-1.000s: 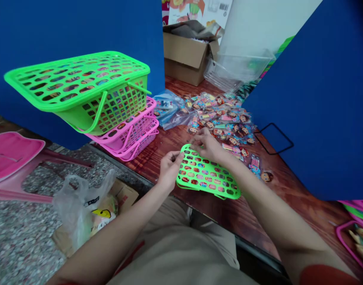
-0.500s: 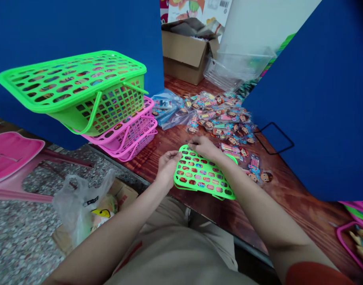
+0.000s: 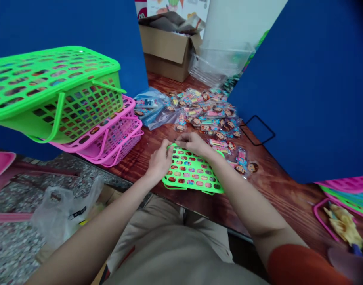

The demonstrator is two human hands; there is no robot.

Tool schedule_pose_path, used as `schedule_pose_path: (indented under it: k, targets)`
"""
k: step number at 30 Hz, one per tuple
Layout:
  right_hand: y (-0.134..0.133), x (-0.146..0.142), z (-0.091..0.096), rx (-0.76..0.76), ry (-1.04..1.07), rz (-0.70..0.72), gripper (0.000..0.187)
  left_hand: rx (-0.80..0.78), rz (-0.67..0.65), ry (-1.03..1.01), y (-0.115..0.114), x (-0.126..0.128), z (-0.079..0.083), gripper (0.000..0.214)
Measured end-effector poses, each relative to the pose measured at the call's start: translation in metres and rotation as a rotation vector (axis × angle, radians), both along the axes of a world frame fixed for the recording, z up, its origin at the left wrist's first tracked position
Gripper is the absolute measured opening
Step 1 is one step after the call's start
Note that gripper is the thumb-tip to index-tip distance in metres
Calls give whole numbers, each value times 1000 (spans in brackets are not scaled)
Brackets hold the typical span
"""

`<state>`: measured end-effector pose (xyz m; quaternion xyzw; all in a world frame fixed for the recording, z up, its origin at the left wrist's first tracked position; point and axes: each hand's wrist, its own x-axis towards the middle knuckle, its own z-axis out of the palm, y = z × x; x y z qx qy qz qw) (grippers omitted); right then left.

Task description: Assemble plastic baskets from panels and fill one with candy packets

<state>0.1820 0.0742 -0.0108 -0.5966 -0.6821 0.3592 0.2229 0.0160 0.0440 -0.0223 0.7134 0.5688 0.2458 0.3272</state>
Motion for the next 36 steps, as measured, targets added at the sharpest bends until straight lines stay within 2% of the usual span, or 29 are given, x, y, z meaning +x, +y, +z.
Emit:
schedule_pose_path:
  k: [2,6,10,13,16,20,24,28,32,34,36]
  targets:
    - [-7,7,2,69,-25,-33,23,20,8,12,6,1,-2,17]
    - [-30,25,6,274,-332,-160,24,33,8,56,11,4,-2,13]
    - [-45,36,5,296,-441,-195,24,2,5,80,12,9,5,10]
    - [-45,36,4,261,-492,-208,25,-11,-30,27,16,10,3,14]
    - [-42,34,6,171,-492,-194,28,-20,-27,-54,21,9,-9,26]
    - [-36,33,10,20,-472,-211,29,-42,40,-148,28,9,-26,34]
    - [-26,38,12,-64,-427,-184,30,-51,114,-186,33,15,-32,36]
    - [-21,46,10,-87,-324,-109,33,-39,115,-133,34,16,-26,31]
    - [-30,43,8,29,-412,-131,31,-6,40,12,22,13,-8,23]
    - [-34,40,8,63,-451,-155,30,76,-25,120,14,17,3,19]
    - [-36,37,8,67,-446,-156,28,205,-153,303,10,28,12,18]
